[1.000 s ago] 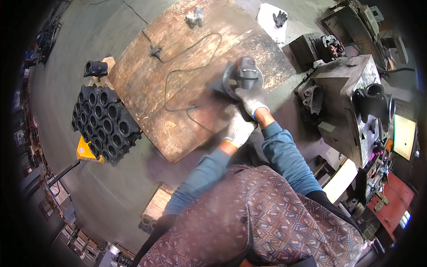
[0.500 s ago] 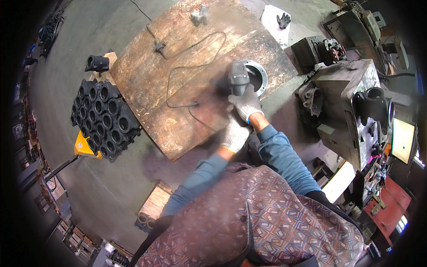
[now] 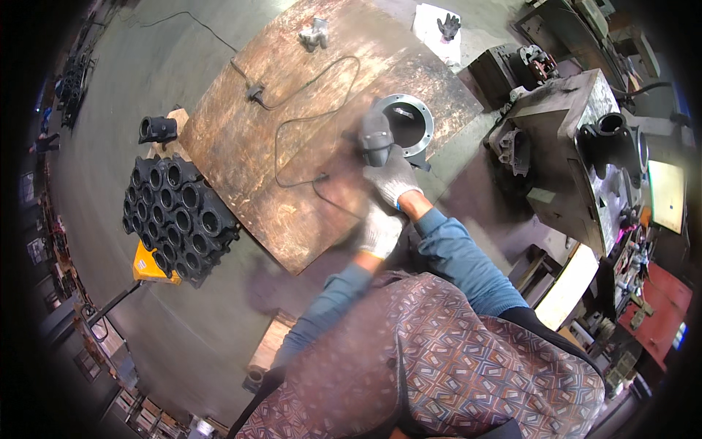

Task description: The person removes a cylindrical metal part from a machine, places it on a workbench, and then uses an angle grinder to smooth the edges of the part. They flip the part over and continue grinding different surfaces.

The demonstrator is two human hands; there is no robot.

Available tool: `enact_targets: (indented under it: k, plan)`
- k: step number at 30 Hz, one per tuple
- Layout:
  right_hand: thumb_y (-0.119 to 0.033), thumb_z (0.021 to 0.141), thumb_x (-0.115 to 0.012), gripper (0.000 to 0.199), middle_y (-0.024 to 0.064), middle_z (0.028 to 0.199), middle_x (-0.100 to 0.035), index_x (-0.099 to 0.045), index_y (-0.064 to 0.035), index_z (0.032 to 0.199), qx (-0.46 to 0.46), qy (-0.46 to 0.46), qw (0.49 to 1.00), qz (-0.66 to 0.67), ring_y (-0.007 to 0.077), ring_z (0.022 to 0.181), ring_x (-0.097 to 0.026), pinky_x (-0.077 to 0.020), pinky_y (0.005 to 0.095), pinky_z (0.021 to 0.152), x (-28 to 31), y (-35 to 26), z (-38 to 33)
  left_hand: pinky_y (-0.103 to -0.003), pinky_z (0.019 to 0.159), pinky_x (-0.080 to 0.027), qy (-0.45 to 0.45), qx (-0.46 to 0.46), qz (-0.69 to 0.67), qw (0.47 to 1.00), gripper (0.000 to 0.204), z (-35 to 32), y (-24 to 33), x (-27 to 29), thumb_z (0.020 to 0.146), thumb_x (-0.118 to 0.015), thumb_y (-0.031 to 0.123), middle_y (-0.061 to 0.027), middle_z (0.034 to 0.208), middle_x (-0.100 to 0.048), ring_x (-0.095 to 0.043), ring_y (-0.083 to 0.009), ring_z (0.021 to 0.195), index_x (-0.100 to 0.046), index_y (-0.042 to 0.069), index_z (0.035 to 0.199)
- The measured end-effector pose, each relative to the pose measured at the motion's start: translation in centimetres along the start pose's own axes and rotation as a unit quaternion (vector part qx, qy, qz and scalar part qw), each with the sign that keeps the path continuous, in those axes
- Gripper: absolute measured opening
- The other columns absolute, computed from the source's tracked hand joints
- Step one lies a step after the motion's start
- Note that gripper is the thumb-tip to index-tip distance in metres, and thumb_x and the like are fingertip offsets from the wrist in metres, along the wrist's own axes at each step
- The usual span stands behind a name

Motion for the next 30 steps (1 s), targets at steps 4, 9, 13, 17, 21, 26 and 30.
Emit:
enact_targets:
  k: [4,9,13,17,21,26,30]
  plan:
    - [-0.037,0.078,-0.074,0.072,0.0334,0.108,-0.068,-0.047,0.0059,0.129,0.014,0.027,0.999,0.027,0.0483,0.105,-0.067,-0.0513,0.0500,0.093,-0.7,0.1,-0.5,-0.041,0.089,-0.055,-0.021,0.001,-0.052,0.998,0.064,0.4,-2.0,0.8,0.081,-0.080,0.026,-0.0174,0.121,-0.066,-0.066,-0.0302,0.107,-0.053,0.001,0.133]
    - [-0.036,0.078,-0.074,0.076,0.0350,0.111,-0.066,-0.045,0.0072,0.133,0.021,0.073,0.996,0.046,0.0489,0.109,-0.066,-0.0511,0.0498,0.094,-1.2,2.1,-2.1,-0.042,0.080,-0.056,-0.004,-0.076,0.068,0.995,0.053,-2.4,0.1,1.2,0.081,-0.078,0.025,-0.0173,0.105,-0.069,-0.068,-0.0280,0.094,-0.059,0.001,0.125]
    - [-0.028,0.078,-0.076,0.065,0.0304,0.115,-0.066,-0.049,0.0042,0.127,-0.039,0.073,0.995,0.058,0.0459,0.108,-0.066,-0.0503,0.0493,0.093,-0.8,3.6,-2.9,-0.041,0.075,-0.057,-0.057,-0.021,0.080,0.995,0.045,-2.8,-2.6,1.0,0.082,-0.077,0.024,-0.0172,0.100,-0.070,-0.069,-0.0267,0.091,-0.062,0.001,0.118]
    - [-0.028,0.078,-0.076,0.062,0.0308,0.112,-0.066,-0.049,0.0052,0.124,-0.035,0.084,0.995,0.047,0.0458,0.106,-0.066,-0.0509,0.0496,0.091,-1.4,4.7,-3.8,-0.041,0.077,-0.057,-0.078,0.001,-0.032,0.996,0.044,-2.2,-9.3,1.9,0.082,-0.076,0.023,-0.0166,0.099,-0.070,-0.068,-0.0268,0.092,-0.062,0.000,0.117]
    - [-0.028,0.078,-0.076,0.060,0.0294,0.107,-0.066,-0.051,0.0059,0.121,-0.035,0.103,0.992,0.066,0.0445,0.101,-0.067,-0.0516,0.0495,0.088,-2.2,5.6,-4.8,-0.043,0.082,-0.056,-0.067,0.051,-0.205,0.975,0.048,-2.6,-11.4,2.5,0.080,-0.077,0.021,-0.0174,0.104,-0.069,-0.068,-0.0300,0.096,-0.060,-0.001,0.120]
    - [-0.029,0.078,-0.073,0.056,0.0276,0.101,-0.071,-0.058,0.0008,0.123,-0.050,0.118,0.990,0.061,0.0440,0.097,-0.071,-0.0532,0.0499,0.087,-1.6,6.6,-5.8,-0.043,0.088,-0.055,-0.072,-0.049,0.042,0.995,0.063,-4.9,-5.5,0.6,0.073,-0.081,0.020,-0.0204,0.113,-0.067,-0.067,-0.0336,0.103,-0.055,-0.001,0.127]
    - [-0.028,0.077,-0.076,0.058,0.0246,0.110,-0.069,-0.057,-0.0028,0.125,-0.032,0.087,0.988,0.120,0.0424,0.100,-0.069,-0.0529,0.0484,0.087,-1.0,7.0,-6.5,-0.051,0.104,-0.046,-0.080,-0.031,0.267,0.960,0.085,-7.3,2.0,0.0,0.070,-0.084,0.027,-0.0215,0.134,-0.058,-0.058,-0.0380,0.123,-0.043,0.004,0.141]
Point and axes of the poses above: each hand's wrist, its own z-axis towards the middle knuckle, its own x-axis out of the back of the hand, y = z × x, the point moved 1 cm from there along z, towards the middle knuckle
